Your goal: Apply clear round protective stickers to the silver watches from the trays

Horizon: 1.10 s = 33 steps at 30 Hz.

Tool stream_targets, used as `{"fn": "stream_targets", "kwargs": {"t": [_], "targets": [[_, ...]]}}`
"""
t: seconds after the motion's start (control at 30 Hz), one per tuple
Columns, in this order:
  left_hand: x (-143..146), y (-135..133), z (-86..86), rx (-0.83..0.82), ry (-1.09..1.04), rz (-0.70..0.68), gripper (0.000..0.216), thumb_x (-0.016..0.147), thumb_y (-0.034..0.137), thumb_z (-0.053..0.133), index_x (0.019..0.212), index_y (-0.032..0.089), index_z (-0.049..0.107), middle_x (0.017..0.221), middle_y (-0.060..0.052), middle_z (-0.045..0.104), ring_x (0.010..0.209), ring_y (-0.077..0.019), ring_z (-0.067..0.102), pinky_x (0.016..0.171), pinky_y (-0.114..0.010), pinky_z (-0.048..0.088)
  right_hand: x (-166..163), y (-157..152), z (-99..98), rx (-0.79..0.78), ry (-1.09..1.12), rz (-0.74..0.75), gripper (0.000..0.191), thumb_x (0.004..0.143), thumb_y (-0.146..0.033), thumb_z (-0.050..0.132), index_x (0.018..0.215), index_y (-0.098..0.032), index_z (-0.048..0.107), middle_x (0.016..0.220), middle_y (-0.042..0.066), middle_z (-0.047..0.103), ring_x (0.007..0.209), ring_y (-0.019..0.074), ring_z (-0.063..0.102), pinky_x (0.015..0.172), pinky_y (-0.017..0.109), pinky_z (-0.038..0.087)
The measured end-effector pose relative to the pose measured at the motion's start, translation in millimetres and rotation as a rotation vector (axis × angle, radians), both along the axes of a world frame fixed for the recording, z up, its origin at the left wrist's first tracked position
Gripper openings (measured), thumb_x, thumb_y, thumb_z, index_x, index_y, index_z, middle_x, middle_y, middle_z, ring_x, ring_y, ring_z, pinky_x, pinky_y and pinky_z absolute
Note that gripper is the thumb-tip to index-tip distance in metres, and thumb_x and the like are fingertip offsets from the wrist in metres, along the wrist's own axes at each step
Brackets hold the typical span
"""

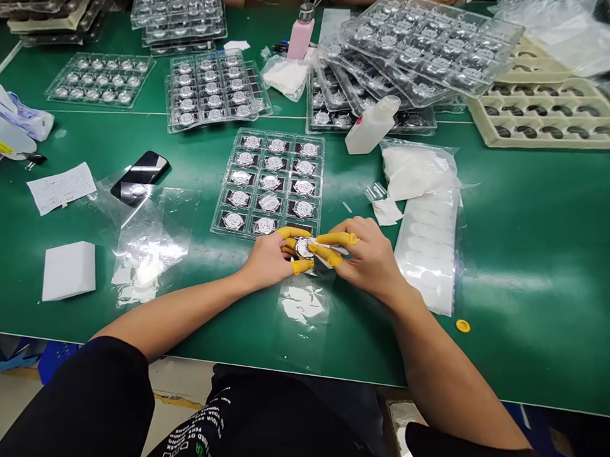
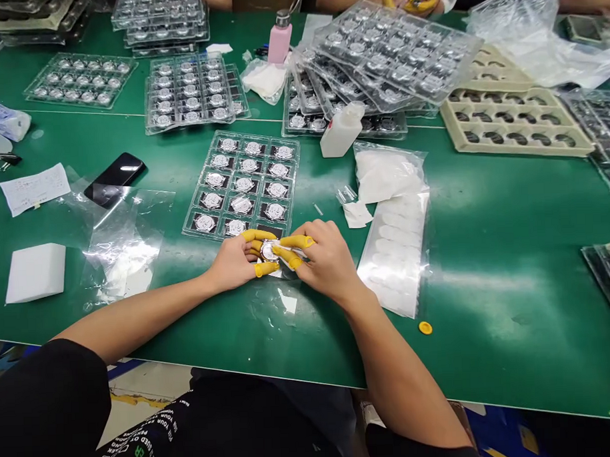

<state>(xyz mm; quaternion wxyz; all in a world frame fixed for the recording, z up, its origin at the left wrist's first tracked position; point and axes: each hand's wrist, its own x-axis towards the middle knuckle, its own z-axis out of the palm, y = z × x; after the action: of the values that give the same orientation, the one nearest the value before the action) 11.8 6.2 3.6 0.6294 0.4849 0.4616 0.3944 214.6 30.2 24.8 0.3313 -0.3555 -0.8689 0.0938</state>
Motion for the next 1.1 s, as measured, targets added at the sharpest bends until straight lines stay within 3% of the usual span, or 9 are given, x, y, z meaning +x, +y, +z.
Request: {"fn": "stream_targets", "kwargs": {"t": [0.1, 0.23, 0.37, 0.47, 0.6, 0.77, 0.83, 0.93, 1.1], "targets": [[0, 0, -0.3, -0.004, -0.016, -0.005, 0.061, 0.061, 0.007, 0.085, 0.12, 0.013, 0.068, 0.096, -0.006, 0.077, 0.08, -0.0122, 0.072, 0.078, -0.025, 0.06, -2, 0, 0.4, 0.003, 0.014, 0.074, 0.008, 0.095, -0.026, 0.063, 0.097, -0.028, 0.07, 0.083, 0.004, 0.067, 0.074, 0.0199, 0.054, 0.068, 0.038, 0.032], [1, 0, -2.2, -0.02, -0.043, 0.017, 0.061, 0.062, 0.008, 0.085, 0.12, 0.013, 0.068, 0.095, -0.006, 0.077, 0.08, -0.0124, 0.072, 0.078, -0.025, 0.06, -6, 1, -2.1, -0.001, 0.023, -0.01, 0.006, 0.094, -0.029, 0.064, 0.095, -0.027, 0.07, 0.082, 0.005, 0.067, 0.073, 0.0202, 0.054, 0.066, 0.038, 0.034], [1, -1, -2.2, -0.038, -0.044, 0.003, 0.06, 0.063, 0.007, 0.084, 0.12, 0.013, 0.068, 0.095, -0.006, 0.077, 0.08, -0.0121, 0.072, 0.078, -0.025, 0.06, -9, -1, -8.0, -0.01, -0.022, 0.039, 0.007, 0.094, -0.03, 0.064, 0.096, -0.029, 0.071, 0.082, 0.005, 0.068, 0.073, 0.0205, 0.055, 0.067, 0.039, 0.035], [1, -1, -0.6, -0.044, -0.019, 0.001, 0.061, 0.061, 0.008, 0.085, 0.119, 0.014, 0.068, 0.092, -0.004, 0.076, 0.078, -0.0113, 0.071, 0.076, -0.025, 0.059, 3, 8, -9.9, 0.05, 0.036, -0.121, 0.008, 0.093, -0.035, 0.067, 0.092, -0.028, 0.071, 0.083, 0.006, 0.067, 0.075, 0.0222, 0.057, 0.068, 0.039, 0.039], [0, 1, 1.3, -0.031, -0.009, 0.018, 0.059, 0.063, 0.011, 0.085, 0.119, 0.014, 0.068, 0.087, -0.002, 0.074, 0.076, -0.0105, 0.069, 0.078, -0.026, 0.059, 50, 64, 12.2, 0.085, 0.244, -0.602, 0.016, 0.091, -0.04, 0.071, 0.093, -0.025, 0.075, 0.085, 0.007, 0.067, 0.072, 0.0207, 0.056, 0.068, 0.038, 0.042], [0, 3, 2.0, -0.015, -0.002, -0.003, 0.058, 0.062, 0.011, 0.086, 0.118, 0.014, 0.069, 0.077, 0.002, 0.068, 0.067, -0.0086, 0.063, 0.069, -0.024, 0.056, 77, 189, 66.7, 0.048, 0.099, -0.806, 0.04, 0.086, -0.044, 0.075, 0.096, -0.005, 0.079, 0.093, 0.016, 0.077, 0.083, 0.0178, 0.063, 0.075, 0.038, 0.041], [-1, 3, 1.7, -0.022, -0.002, -0.007, 0.058, 0.062, 0.011, 0.086, 0.118, 0.014, 0.069, 0.077, 0.002, 0.067, 0.067, -0.008, 0.063, 0.069, -0.023, 0.055, 67, 226, 79.2, -0.077, -0.047, -0.83, 0.062, 0.084, -0.055, 0.064, 0.097, 0.005, 0.076, 0.097, 0.017, 0.076, 0.088, 0.0184, 0.066, 0.073, 0.039, 0.039], [-1, 3, -0.1, -0.025, 0.0, -0.013, 0.058, 0.063, 0.011, 0.085, 0.118, 0.015, 0.069, 0.079, 0.001, 0.069, 0.07, -0.0089, 0.065, 0.072, -0.023, 0.056, 52, 251, 83.8, -0.223, -0.264, -0.784, 0.077, 0.081, -0.062, 0.047, 0.091, 0.011, 0.073, 0.101, 0.017, 0.074, 0.094, 0.0187, 0.068, 0.071, 0.041, 0.038], [-2, 2, -3.8, -0.004, 0.007, -0.028, 0.057, 0.064, 0.014, 0.085, 0.12, 0.017, 0.07, 0.081, 0.0, 0.072, 0.074, -0.0114, 0.068, 0.075, -0.026, 0.058, 61, 262, 70.6, -0.134, -0.314, -0.752, 0.068, 0.07, -0.064, 0.066, 0.078, 0.003, 0.073, 0.101, 0.018, 0.076, 0.096, 0.0189, 0.066, 0.073, 0.041, 0.038]]}}
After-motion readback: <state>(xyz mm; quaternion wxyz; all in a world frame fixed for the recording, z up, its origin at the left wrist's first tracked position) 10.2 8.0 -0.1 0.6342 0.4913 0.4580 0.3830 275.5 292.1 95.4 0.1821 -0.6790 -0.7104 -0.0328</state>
